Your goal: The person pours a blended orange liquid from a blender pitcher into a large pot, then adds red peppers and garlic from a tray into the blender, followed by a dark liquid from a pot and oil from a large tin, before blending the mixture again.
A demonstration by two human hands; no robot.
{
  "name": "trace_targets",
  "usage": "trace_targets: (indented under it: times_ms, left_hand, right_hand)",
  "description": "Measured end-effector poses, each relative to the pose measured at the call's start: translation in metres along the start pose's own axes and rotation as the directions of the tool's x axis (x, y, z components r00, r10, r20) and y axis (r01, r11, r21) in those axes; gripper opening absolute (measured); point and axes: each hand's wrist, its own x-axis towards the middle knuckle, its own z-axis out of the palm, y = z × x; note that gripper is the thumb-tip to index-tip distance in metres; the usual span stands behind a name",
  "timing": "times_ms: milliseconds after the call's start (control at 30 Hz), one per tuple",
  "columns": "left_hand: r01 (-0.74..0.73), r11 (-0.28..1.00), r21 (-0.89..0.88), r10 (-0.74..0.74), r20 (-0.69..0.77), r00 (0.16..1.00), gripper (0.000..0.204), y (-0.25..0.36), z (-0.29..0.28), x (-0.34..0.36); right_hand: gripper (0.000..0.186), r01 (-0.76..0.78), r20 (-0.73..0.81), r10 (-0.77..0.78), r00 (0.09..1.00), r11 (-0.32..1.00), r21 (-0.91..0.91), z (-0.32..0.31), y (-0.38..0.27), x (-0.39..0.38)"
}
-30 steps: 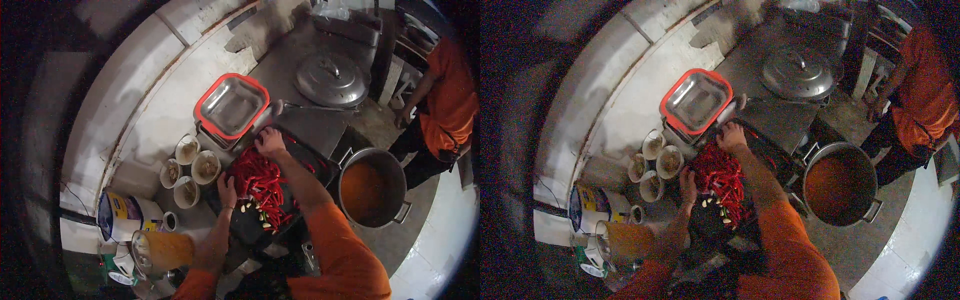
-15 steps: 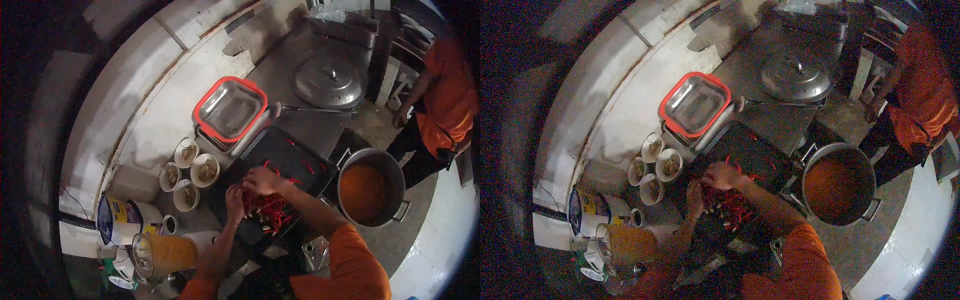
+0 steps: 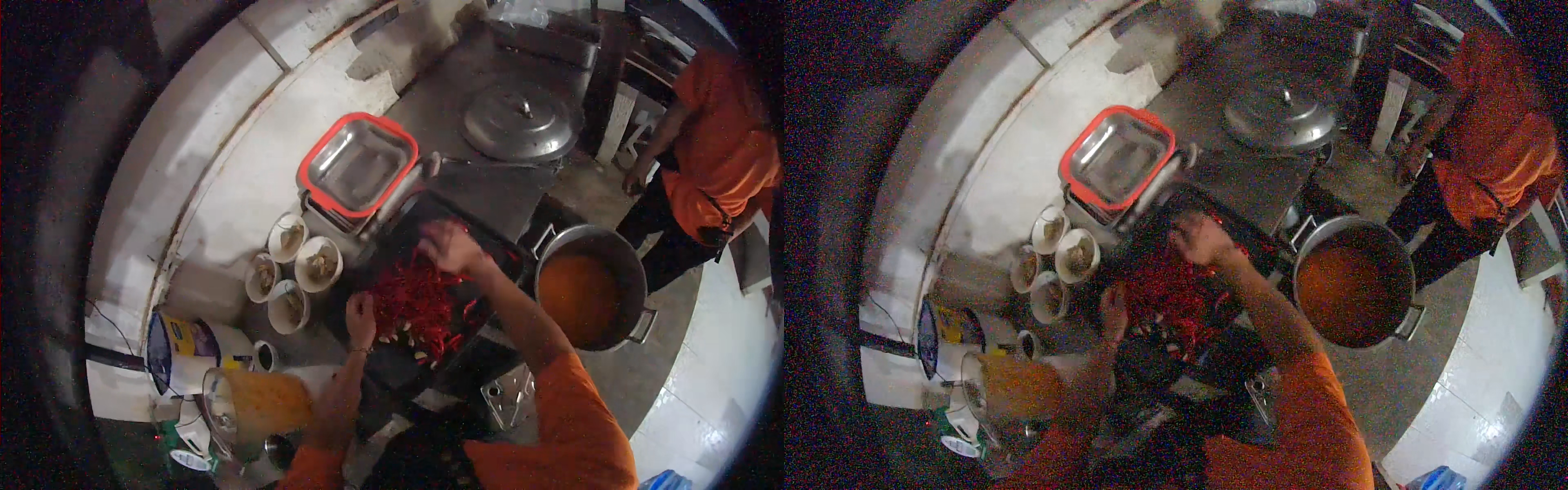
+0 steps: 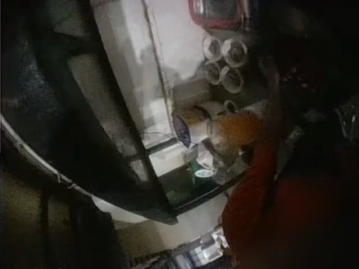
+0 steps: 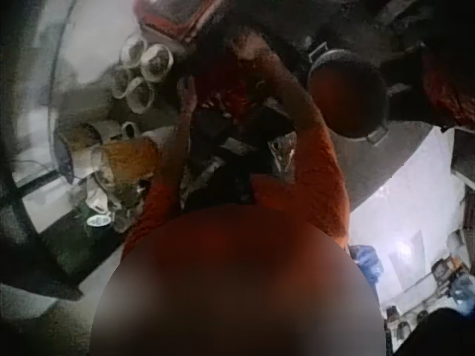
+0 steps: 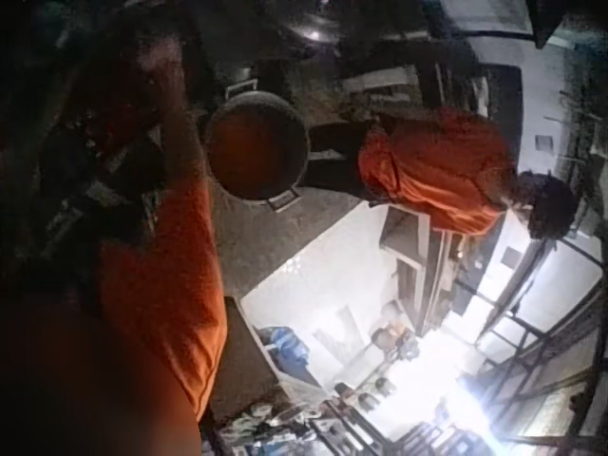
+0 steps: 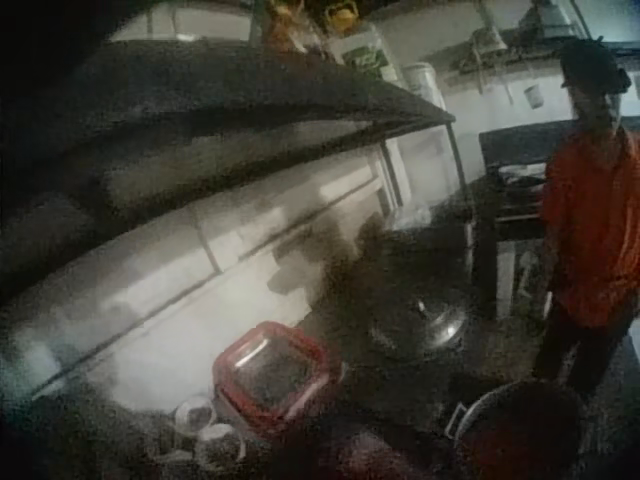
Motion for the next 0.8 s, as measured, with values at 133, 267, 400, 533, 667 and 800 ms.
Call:
trace_targets:
  times_ms: [133,267,400,533,667,800]
  left_hand:
    - [0.123,0.982,-0.144,-0.118,0.042,0.992,0.036,0.026,0.015,0.01]
    - [0.077,0.994,-0.08,-0.08,-0.033,0.996,0.037,-0.008,-0.001,0.009]
    - [0.239,0.968,-0.07,-0.245,-0.097,0.965,0.039,-0.016,-0.009,0.009]
    - [0.104,0.981,-0.164,-0.112,-0.034,0.993,0.042,0.023,0.013,0.007]
    - [-0.043,0.91,-0.412,0.003,-0.097,0.995,0.042,0.009,0.002,-0.006]
    - [0.036,0.971,-0.236,-0.068,-0.127,0.99,0.039,0.025,0.001,-0.003]
  right_hand:
    - [0.057,-0.126,-0.363,0.005,0.932,0.942,-0.31,0.029,0.043,-0.003]
    - [0.057,-0.028,-0.303,-0.06,0.951,0.96,-0.279,0.045,0.017,-0.036]
    - [0.055,-0.368,-0.405,0.311,0.86,0.927,-0.069,-0.006,0.024,-0.083]
    - [0.052,-0.47,-0.621,0.147,0.77,0.789,-0.396,0.056,0.03,-0.098]
    - [0.049,-0.147,-0.468,0.089,0.879,0.985,-0.09,0.046,-0.01,-0.097]
    - [0.047,-0.396,-0.607,0.193,0.771,0.891,-0.219,0.023,0.025,-0.11]
